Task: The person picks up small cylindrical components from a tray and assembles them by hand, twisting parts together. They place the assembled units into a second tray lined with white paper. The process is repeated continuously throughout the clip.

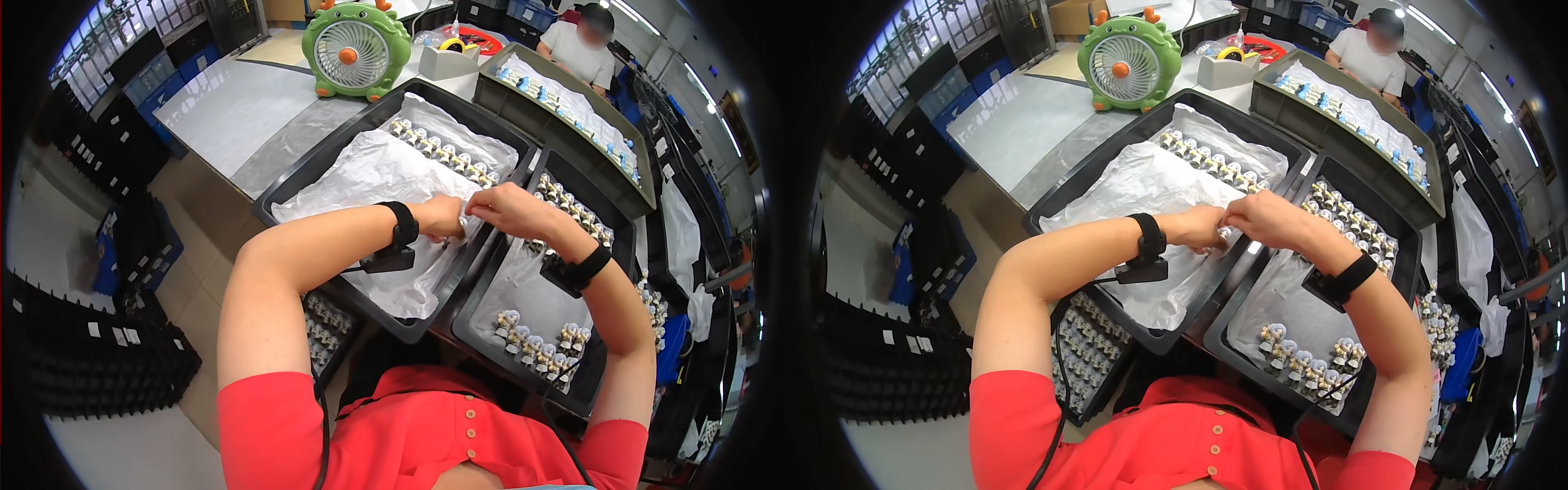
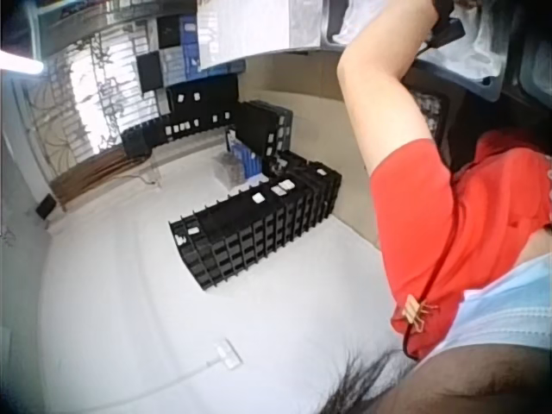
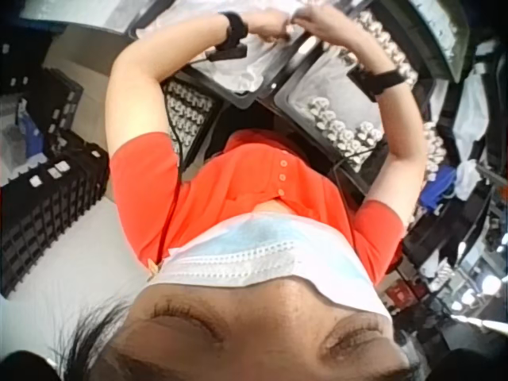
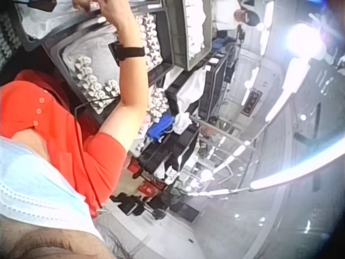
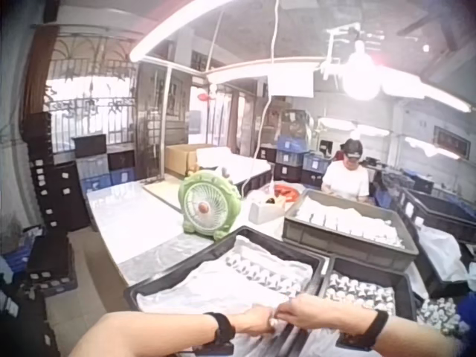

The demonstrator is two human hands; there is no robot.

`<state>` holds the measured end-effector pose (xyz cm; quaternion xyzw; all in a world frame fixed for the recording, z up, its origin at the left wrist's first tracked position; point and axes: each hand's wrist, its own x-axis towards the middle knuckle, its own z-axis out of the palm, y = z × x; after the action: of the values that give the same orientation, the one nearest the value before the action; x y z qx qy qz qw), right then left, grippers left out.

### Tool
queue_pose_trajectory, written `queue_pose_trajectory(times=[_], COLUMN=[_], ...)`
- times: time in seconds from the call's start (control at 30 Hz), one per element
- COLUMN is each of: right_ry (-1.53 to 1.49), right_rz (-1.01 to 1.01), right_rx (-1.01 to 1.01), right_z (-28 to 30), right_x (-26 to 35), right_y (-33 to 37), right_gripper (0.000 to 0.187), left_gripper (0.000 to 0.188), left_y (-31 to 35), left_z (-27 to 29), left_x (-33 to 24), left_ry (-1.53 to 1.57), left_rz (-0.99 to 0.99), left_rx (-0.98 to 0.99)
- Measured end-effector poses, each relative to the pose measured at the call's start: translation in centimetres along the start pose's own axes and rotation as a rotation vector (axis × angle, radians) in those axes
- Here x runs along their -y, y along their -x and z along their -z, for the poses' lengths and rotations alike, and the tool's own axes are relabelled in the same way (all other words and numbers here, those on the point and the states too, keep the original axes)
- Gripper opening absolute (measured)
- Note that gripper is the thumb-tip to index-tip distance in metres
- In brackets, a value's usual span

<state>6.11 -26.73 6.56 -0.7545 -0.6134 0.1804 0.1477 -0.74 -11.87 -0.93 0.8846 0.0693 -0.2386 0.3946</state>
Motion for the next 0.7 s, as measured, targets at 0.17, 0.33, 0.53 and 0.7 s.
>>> queue_pose_trajectory(times=[0.17,0.33,0.53,0.7], right_ry=[0.116,0.025,0.155,0.223], right_rz=[0.031,0.175,0.275,0.279], right_rx=[0.127,0.151,0.597,0.564], right_z=[-2.3,-7.7,-8.3,-9.3], right_x=[3.8,7.3,9.5,9.4], right_y=[-0.8,-0.6,-2.3,-1.9], right_gripper=[0.026,0.035,0.039,0.038], left_gripper=[0.034,0.025,0.023,0.047], left_y=[-0.1,1.4,0.5,1.0], left_z=[2.1,3.5,4.2,2.2], left_x=[3.1,3.9,2.0,0.5], left_ry=[0.238,0.377,0.311,-0.281], left_rz=[-0.013,0.064,0.006,-0.049], left_rx=[0.167,0.126,-0.022,0.013])
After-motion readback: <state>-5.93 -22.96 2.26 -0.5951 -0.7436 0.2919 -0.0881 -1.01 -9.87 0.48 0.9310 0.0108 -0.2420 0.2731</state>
